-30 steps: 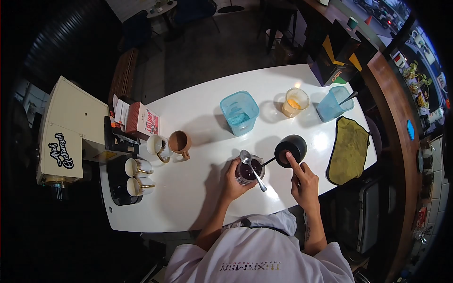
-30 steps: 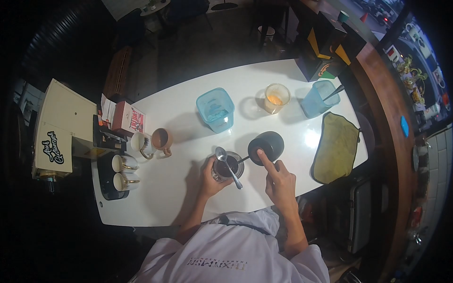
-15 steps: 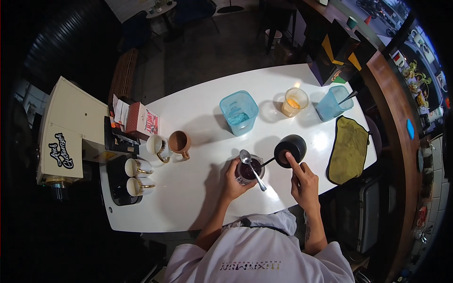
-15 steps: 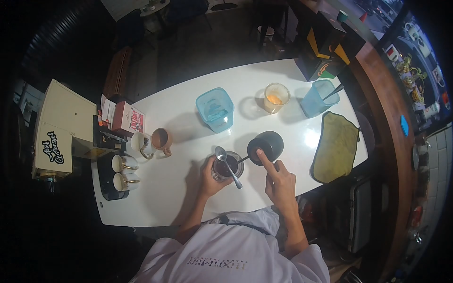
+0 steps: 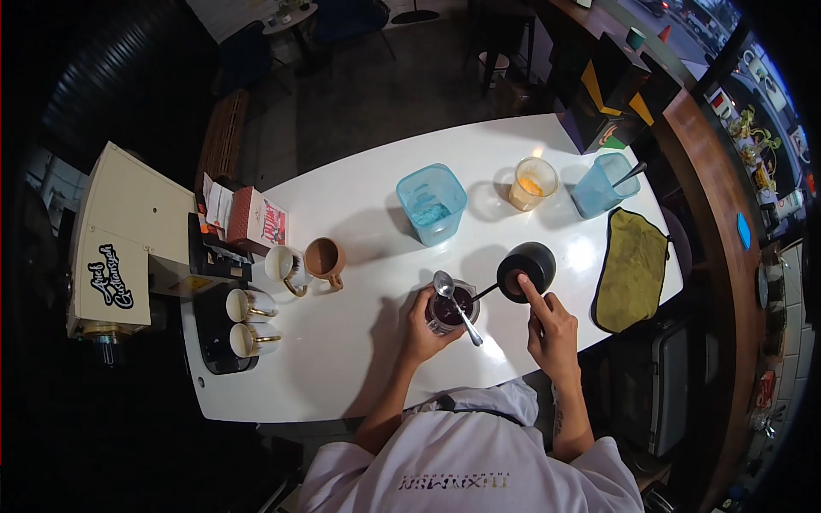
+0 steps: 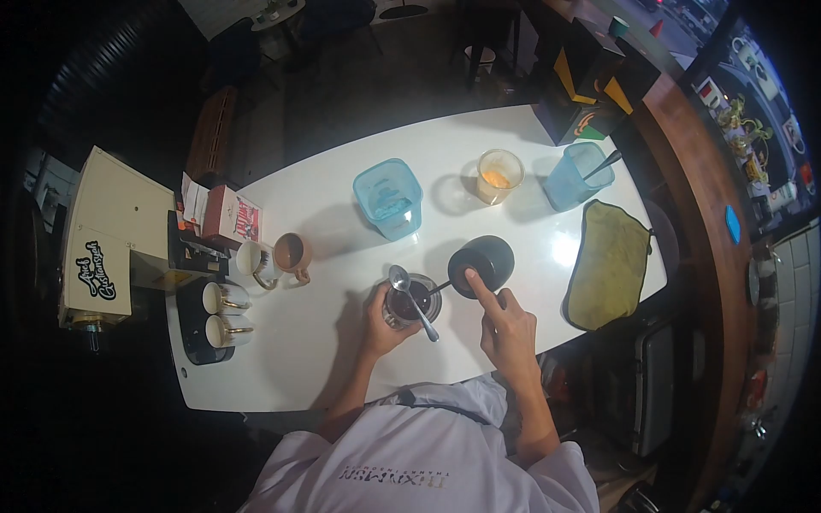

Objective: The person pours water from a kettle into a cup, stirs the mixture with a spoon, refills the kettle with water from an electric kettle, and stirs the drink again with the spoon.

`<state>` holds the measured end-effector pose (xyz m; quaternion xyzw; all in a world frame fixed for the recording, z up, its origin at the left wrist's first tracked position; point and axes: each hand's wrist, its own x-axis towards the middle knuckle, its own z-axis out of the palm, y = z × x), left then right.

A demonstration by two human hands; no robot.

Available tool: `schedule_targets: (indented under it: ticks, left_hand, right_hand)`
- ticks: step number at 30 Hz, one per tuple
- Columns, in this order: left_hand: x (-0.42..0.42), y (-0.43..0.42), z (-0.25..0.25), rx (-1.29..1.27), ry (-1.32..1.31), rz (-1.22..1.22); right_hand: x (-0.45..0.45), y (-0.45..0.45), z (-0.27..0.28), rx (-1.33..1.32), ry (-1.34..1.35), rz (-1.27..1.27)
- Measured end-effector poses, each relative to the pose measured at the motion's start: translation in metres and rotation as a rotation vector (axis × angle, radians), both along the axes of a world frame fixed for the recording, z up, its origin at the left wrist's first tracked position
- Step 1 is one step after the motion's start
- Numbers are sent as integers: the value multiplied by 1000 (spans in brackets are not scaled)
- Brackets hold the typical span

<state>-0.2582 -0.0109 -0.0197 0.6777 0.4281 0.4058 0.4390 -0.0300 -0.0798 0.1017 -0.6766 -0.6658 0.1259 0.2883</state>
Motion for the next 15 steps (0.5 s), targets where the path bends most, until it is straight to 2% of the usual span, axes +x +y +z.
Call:
schedule_targets:
  ticks: [15]
  left_hand:
    - [0,1,-13,17,-53,2]
  right_hand:
    - [-1,-1,0,-31,-12,-4]
